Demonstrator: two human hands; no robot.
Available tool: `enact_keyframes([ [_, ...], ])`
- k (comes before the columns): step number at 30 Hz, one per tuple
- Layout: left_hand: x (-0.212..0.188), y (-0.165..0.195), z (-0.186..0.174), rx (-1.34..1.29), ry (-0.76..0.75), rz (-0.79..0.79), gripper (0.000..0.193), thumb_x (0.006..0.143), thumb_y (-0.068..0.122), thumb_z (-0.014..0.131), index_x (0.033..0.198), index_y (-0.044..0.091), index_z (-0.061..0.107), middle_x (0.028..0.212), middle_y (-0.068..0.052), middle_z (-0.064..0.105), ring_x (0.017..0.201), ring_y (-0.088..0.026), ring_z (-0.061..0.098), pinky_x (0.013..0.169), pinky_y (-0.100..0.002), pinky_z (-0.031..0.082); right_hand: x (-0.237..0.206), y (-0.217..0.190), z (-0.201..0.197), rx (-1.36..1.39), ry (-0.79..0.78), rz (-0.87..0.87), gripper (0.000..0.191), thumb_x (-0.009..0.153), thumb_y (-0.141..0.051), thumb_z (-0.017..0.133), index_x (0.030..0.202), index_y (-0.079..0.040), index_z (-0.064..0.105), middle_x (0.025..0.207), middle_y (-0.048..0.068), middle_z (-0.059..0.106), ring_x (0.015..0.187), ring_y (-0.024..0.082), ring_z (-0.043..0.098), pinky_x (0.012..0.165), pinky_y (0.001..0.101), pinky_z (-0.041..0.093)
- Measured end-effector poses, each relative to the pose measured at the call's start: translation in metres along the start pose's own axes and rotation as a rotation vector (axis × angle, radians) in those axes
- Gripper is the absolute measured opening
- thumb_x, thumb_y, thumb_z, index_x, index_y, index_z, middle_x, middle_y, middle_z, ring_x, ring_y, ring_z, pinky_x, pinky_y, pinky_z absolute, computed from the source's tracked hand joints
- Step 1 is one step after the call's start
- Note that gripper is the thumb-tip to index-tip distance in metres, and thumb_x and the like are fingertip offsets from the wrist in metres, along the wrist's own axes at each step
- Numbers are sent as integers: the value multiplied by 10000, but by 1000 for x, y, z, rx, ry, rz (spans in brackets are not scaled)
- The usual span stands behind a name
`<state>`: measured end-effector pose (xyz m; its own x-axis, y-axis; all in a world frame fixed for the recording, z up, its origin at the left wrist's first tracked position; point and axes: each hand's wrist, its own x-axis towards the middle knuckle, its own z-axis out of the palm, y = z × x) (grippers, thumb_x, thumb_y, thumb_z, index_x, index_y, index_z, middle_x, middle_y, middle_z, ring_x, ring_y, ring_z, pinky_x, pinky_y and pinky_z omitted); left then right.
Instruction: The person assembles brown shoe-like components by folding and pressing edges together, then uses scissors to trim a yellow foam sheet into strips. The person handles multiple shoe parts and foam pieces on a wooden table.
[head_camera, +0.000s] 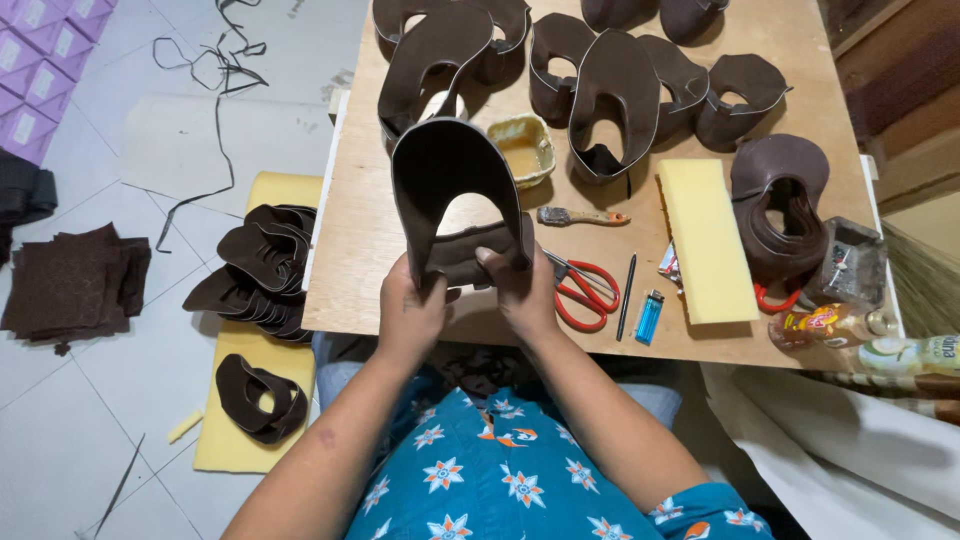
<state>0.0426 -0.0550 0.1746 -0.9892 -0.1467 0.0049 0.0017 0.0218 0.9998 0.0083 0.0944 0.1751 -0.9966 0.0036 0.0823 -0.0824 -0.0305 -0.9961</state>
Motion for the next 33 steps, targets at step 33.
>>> enact_keyframes([
  [33, 17, -31, 8, -268, -88, -751, 465, 1012, 393, 577, 966, -68, 626, 681, -137, 675, 553, -197, 681, 511, -296, 562, 24, 47, -17, 148, 8, 282, 230, 974, -239, 592, 1004, -43, 709, 850, 35, 691, 713, 124, 649, 616, 312, 567],
])
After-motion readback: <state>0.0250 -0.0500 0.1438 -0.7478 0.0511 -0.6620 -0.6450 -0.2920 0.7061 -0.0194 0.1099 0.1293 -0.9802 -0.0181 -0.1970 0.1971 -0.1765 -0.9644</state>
